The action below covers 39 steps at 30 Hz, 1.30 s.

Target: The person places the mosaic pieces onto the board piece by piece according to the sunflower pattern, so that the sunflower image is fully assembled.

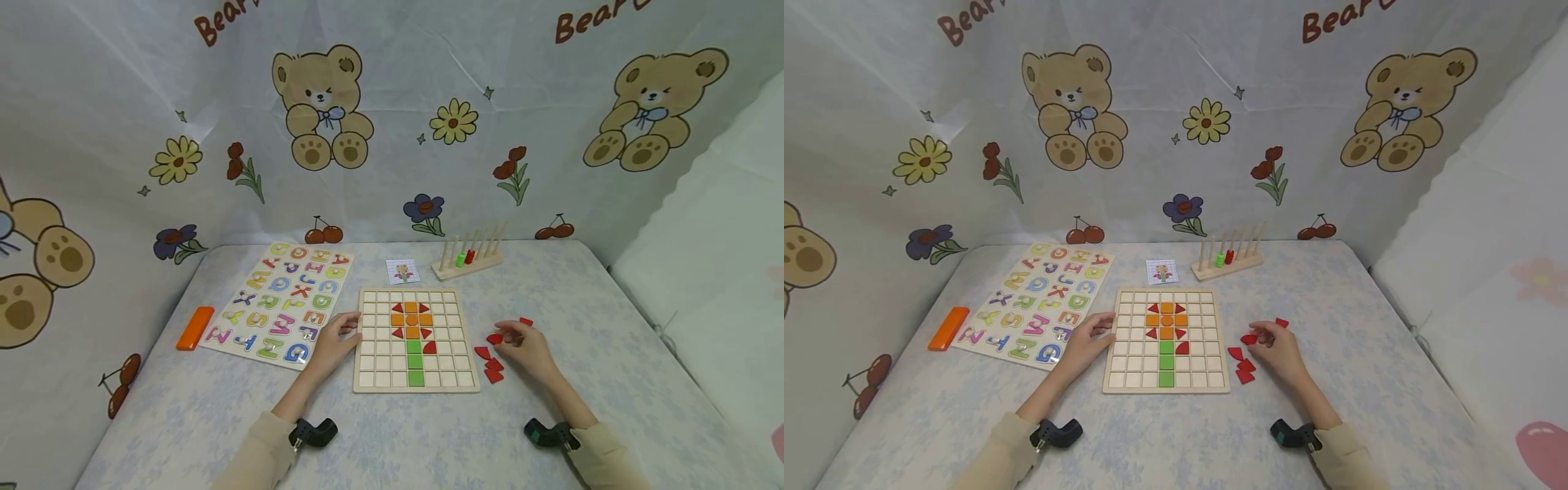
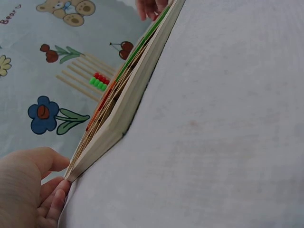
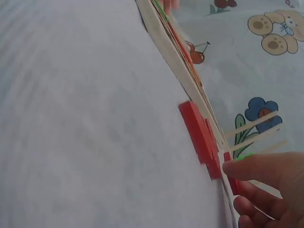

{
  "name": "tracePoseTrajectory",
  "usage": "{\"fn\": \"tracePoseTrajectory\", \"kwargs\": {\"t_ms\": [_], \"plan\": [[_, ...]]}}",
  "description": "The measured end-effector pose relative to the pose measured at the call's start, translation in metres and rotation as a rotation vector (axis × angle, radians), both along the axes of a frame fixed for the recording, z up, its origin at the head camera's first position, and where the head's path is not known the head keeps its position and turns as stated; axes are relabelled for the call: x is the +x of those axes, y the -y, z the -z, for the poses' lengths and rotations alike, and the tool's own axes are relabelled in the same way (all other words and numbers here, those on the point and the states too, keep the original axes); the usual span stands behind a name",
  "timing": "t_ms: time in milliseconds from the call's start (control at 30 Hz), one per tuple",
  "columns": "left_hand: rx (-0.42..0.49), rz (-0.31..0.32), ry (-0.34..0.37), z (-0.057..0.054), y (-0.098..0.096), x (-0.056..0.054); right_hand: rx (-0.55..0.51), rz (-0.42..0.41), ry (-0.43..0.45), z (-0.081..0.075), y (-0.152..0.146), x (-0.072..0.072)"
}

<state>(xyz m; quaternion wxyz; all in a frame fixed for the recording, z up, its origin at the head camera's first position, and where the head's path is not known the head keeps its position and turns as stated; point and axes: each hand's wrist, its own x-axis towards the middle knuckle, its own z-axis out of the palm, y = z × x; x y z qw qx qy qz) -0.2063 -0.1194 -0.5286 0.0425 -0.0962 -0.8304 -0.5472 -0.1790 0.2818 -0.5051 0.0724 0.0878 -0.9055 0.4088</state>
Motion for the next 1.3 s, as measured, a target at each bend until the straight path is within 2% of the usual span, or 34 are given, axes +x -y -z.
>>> {"fn": "tracePoseTrajectory", "kwargs": {"t_ms": [133, 233, 500, 733, 933, 1067, 1300], "plan": [[-0.004, 0.001, -0.007, 0.002, 0.000, 0.000, -0.067, -0.008, 0.030, -0.009, 0.021, 0.003], [0.002, 0.004, -0.007, 0.001, 0.000, 0.000, -0.132, -0.046, 0.058, -0.014, 0.041, 0.005], [-0.003, 0.000, -0.001, -0.004, -0.001, 0.001, -0.153, -0.159, 0.051, -0.009, 0.081, 0.002], [0.007, 0.004, -0.002, -0.003, -0.001, 0.001, -0.084, -0.190, 0.013, 0.000, 0.091, 0.001], [0.005, -0.001, 0.001, -0.001, 0.000, 0.001, -0.106, -0.202, -0.003, -0.001, 0.088, 0.003], [0.004, -0.001, 0.001, -0.001, 0.000, 0.001, -0.093, -0.131, -0.051, -0.005, 0.075, -0.002], [0.000, -0.003, 0.001, -0.002, 0.000, 0.001, 0.022, 0.164, -0.125, -0.009, 0.024, -0.013]]}}
